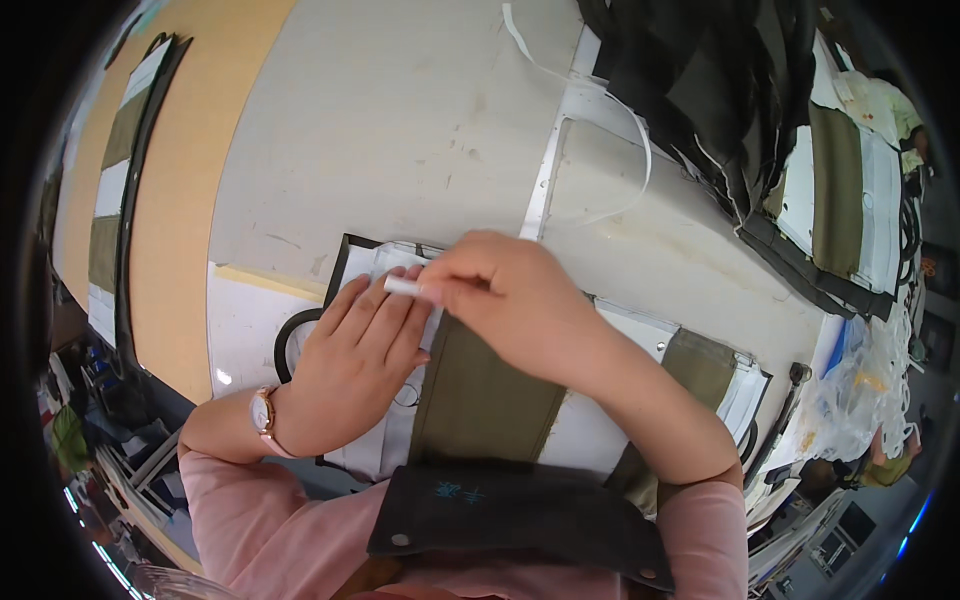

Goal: The person assembles a green and white striped bag by hand. They use a hammer to secure metal rivets at the corners of the bag and thread white elastic cords through the grommets. The person works on a table in a factory setting, handling the bag and tools directly.

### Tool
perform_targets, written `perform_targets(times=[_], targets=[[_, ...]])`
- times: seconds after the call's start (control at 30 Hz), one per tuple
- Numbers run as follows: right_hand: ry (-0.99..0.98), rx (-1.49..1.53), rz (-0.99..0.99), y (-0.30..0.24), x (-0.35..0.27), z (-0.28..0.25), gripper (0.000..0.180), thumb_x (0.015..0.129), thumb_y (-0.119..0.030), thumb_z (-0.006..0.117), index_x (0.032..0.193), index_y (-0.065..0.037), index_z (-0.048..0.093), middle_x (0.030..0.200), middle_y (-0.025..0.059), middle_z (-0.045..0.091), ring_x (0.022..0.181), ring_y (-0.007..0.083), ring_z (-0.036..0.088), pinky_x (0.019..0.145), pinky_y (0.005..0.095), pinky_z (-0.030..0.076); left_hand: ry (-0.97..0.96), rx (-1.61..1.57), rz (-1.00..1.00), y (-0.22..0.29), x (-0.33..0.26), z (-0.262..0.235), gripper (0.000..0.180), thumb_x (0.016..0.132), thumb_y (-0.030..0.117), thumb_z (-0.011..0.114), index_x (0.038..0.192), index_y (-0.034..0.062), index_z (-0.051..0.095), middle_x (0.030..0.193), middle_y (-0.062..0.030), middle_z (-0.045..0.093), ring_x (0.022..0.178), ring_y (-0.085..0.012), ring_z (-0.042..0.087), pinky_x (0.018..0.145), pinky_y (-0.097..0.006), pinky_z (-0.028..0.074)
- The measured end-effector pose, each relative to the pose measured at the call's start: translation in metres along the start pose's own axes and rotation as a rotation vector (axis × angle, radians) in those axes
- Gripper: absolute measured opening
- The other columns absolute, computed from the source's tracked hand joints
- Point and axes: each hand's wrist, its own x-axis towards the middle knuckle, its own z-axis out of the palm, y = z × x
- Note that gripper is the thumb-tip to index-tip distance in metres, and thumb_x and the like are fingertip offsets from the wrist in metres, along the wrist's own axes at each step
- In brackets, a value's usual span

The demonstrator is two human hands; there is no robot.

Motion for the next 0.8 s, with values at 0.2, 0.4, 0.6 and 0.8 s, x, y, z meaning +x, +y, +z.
perform_targets(times=[0.2, 0.4, 0.6, 0.8], targets=[[0.552, -0.02, -0.616, -0.018, 0.012, -0.059, 0.016, 0.095, -0.003, 0.058, 0.102, 0.002, 0.07, 0.124, 0.0176, 0.063, 0.114, 0.0207, 0.06, 0.098, 0.0319, 0.045, 0.003, -0.007, 0.009, -0.002, -0.002, -0.001, 0.065, 0.081, 0.027, 0.07, 0.133, -0.0079, 0.052, 0.137, -0.0236, 0.051, 0.126, -0.0352, 0.051, 0.106, -0.047, 0.043], [-0.046, 0.061, -0.078, -0.031, -0.017, -0.067, 0.012, 0.093, -0.008, 0.065, 0.097, 0.002, 0.071, 0.125, 0.013, 0.062, 0.094, 0.0122, 0.062, 0.084, 0.0258, 0.048, 0.026, -0.032, 0.025, -0.005, -0.003, 0.0, 0.065, 0.081, 0.027, 0.071, 0.132, -0.0084, 0.052, 0.135, -0.0234, 0.052, 0.124, -0.035, 0.052, 0.106, -0.047, 0.043], [-0.001, -0.229, -0.108, -0.012, 0.029, -0.02, 0.012, 0.09, -0.01, 0.064, 0.091, 0.001, 0.07, 0.108, 0.0128, 0.068, 0.081, 0.018, 0.062, 0.074, 0.0308, 0.05, 0.045, -0.035, 0.025, -0.006, -0.002, 0.001, 0.064, 0.081, 0.027, 0.071, 0.131, -0.0085, 0.053, 0.135, -0.0235, 0.052, 0.123, -0.0348, 0.052, 0.105, -0.047, 0.043], [0.003, -0.29, -0.09, -0.034, 0.075, -0.025, 0.012, 0.086, -0.01, 0.065, 0.09, 0.001, 0.069, 0.085, 0.0092, 0.07, 0.067, 0.0156, 0.062, 0.063, 0.0313, 0.049, 0.053, -0.033, 0.036, -0.007, -0.004, 0.003, 0.063, 0.083, 0.028, 0.07, 0.132, -0.008, 0.052, 0.135, -0.0235, 0.052, 0.123, -0.0345, 0.052, 0.106, -0.048, 0.043]])
